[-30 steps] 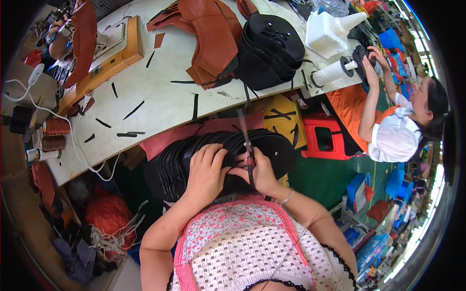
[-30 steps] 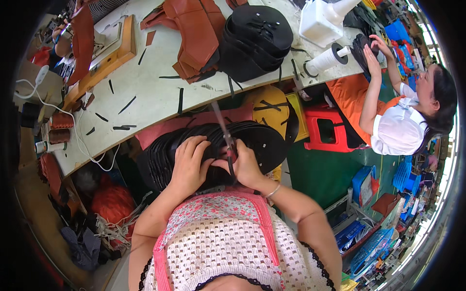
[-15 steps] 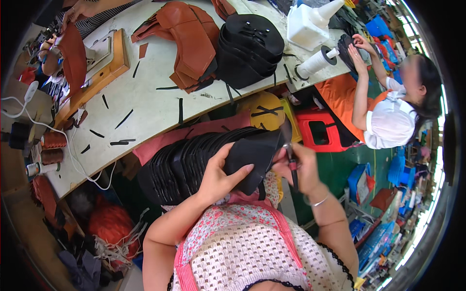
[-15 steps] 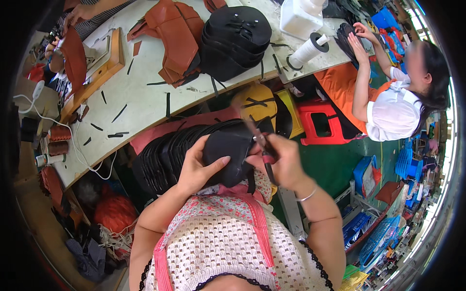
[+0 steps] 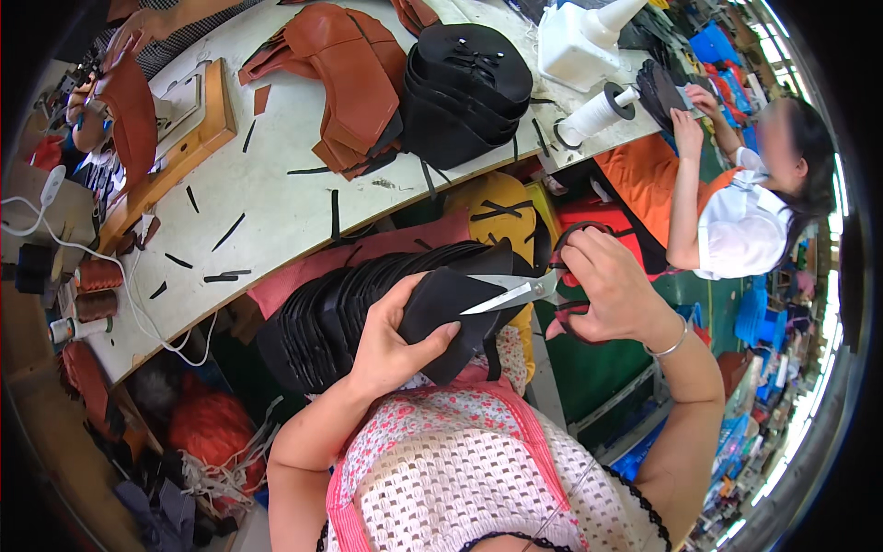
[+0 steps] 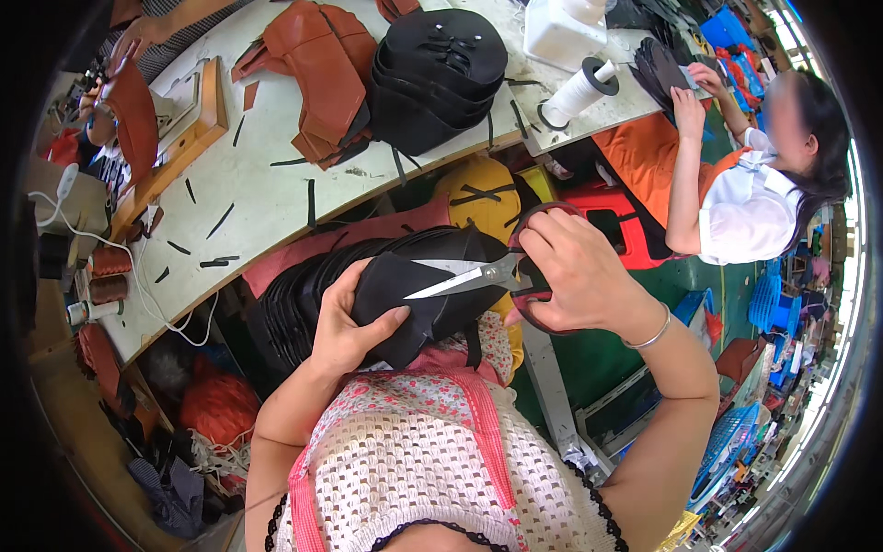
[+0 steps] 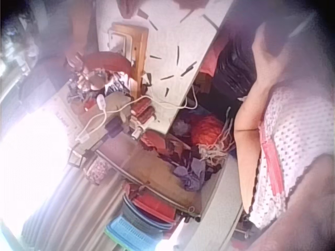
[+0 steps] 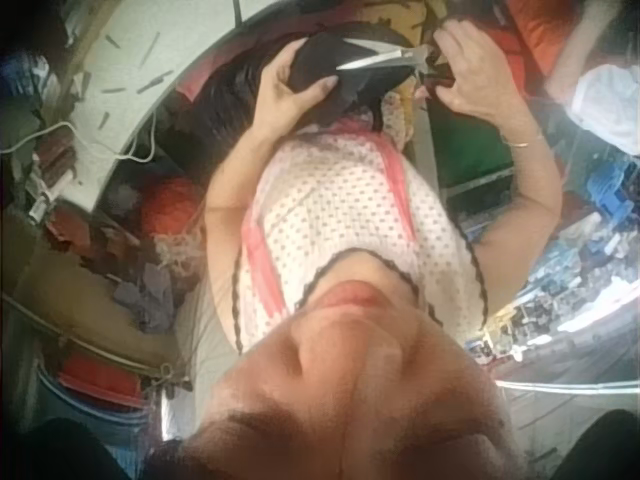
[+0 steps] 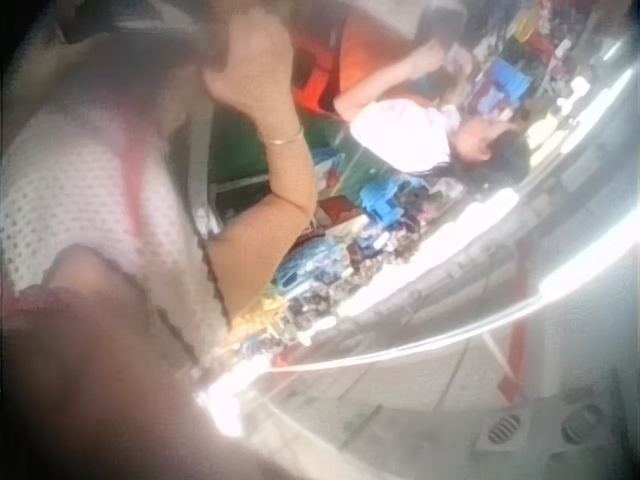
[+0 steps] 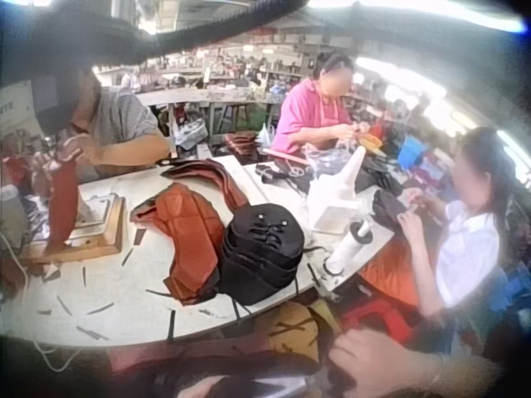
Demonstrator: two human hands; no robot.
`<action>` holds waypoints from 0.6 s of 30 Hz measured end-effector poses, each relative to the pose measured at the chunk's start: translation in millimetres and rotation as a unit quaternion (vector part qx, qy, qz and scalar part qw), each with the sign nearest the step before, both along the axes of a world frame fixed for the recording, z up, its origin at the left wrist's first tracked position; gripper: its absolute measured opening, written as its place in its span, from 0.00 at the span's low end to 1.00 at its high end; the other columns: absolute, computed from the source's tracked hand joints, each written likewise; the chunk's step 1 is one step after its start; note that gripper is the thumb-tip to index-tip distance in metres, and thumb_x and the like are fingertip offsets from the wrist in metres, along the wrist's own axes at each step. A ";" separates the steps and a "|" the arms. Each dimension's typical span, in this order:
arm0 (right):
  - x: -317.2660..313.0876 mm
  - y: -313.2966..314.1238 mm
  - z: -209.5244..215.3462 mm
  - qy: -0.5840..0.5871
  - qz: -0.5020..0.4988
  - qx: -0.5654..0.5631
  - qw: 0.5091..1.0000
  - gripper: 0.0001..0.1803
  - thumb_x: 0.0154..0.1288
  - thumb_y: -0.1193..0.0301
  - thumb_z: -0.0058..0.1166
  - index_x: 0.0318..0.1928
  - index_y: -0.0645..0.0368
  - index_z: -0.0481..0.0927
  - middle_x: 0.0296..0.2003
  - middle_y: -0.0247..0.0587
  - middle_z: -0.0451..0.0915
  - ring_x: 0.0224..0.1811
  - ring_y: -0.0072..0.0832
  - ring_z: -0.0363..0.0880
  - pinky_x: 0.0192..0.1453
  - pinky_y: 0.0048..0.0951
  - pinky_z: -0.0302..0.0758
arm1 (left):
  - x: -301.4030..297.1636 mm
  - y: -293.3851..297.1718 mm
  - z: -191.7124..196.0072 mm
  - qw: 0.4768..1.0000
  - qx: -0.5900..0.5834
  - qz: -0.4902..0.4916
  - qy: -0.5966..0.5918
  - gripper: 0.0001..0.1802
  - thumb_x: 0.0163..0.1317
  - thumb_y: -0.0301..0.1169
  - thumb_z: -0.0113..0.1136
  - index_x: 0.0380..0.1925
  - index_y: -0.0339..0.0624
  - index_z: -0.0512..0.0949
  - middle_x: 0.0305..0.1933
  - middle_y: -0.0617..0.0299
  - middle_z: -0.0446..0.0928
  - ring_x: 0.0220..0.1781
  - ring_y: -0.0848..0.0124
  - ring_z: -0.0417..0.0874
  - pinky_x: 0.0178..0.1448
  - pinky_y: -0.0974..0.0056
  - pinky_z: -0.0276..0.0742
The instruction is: The person trims the edges of black shoe components using scissors.
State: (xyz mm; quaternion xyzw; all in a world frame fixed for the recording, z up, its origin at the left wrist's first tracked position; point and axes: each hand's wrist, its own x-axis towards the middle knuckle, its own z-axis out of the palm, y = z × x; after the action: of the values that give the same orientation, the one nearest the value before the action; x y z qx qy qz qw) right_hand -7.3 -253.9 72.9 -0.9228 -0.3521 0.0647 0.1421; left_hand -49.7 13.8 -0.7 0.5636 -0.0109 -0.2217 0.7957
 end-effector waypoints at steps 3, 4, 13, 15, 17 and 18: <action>1.1 2.7 1.6 0.007 -0.002 -0.010 1.000 0.32 0.36 0.55 0.70 0.37 0.64 0.73 0.33 0.43 0.69 0.37 0.39 0.71 0.39 0.36 0.70 | -0.3 1.1 1.5 1.000 -0.009 0.014 0.008 0.27 0.50 0.16 0.63 0.52 0.31 0.69 0.45 0.60 0.77 0.46 0.76 0.77 0.54 0.71 0.72; -0.6 0.2 0.7 0.020 -0.008 -0.034 0.999 0.31 0.36 0.56 0.70 0.36 0.64 0.73 0.31 0.42 0.69 0.35 0.39 0.72 0.36 0.35 0.70 | -1.1 1.4 2.0 1.000 -0.003 0.014 0.007 0.26 0.51 0.16 0.63 0.52 0.31 0.69 0.45 0.60 0.77 0.46 0.76 0.78 0.53 0.71 0.72; -0.4 16.4 -1.4 -0.052 -0.006 0.018 0.998 0.27 0.36 0.57 0.70 0.28 0.63 0.71 0.26 0.42 0.67 0.25 0.38 0.71 0.24 0.35 0.67 | 0.2 1.1 4.1 0.999 0.028 -0.035 -0.014 0.25 0.53 0.18 0.63 0.52 0.31 0.69 0.45 0.61 0.77 0.46 0.78 0.76 0.53 0.72 0.72; -2.1 15.3 -3.9 -0.059 0.003 0.024 0.998 0.27 0.36 0.56 0.70 0.27 0.63 0.71 0.24 0.42 0.67 0.23 0.38 0.70 0.23 0.35 0.66 | 0.2 2.0 4.4 0.997 0.046 -0.050 -0.030 0.24 0.53 0.19 0.63 0.52 0.31 0.69 0.44 0.61 0.78 0.46 0.78 0.77 0.52 0.72 0.73; -8.3 8.3 -7.6 -0.033 -0.006 -0.039 0.999 0.27 0.39 0.56 0.70 0.29 0.64 0.72 0.21 0.41 0.65 0.19 0.38 0.68 0.20 0.33 0.65 | -0.8 3.8 3.6 0.997 0.048 -0.051 -0.027 0.23 0.53 0.19 0.63 0.50 0.31 0.70 0.43 0.62 0.78 0.45 0.79 0.77 0.51 0.72 0.73; -7.5 7.0 -7.3 -0.036 -0.005 -0.039 0.999 0.27 0.39 0.56 0.70 0.29 0.64 0.72 0.21 0.41 0.65 0.19 0.38 0.68 0.20 0.33 0.65 | 0.5 4.5 5.6 0.997 0.048 -0.050 -0.029 0.23 0.53 0.19 0.63 0.50 0.31 0.70 0.43 0.62 0.78 0.45 0.79 0.77 0.51 0.72 0.73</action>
State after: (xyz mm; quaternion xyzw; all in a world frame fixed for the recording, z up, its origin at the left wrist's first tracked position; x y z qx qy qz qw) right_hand -14.8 -247.0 65.6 -0.9313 -0.3493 0.0447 0.0933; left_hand -49.1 18.3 4.9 0.6061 -0.0514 -0.2446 0.7551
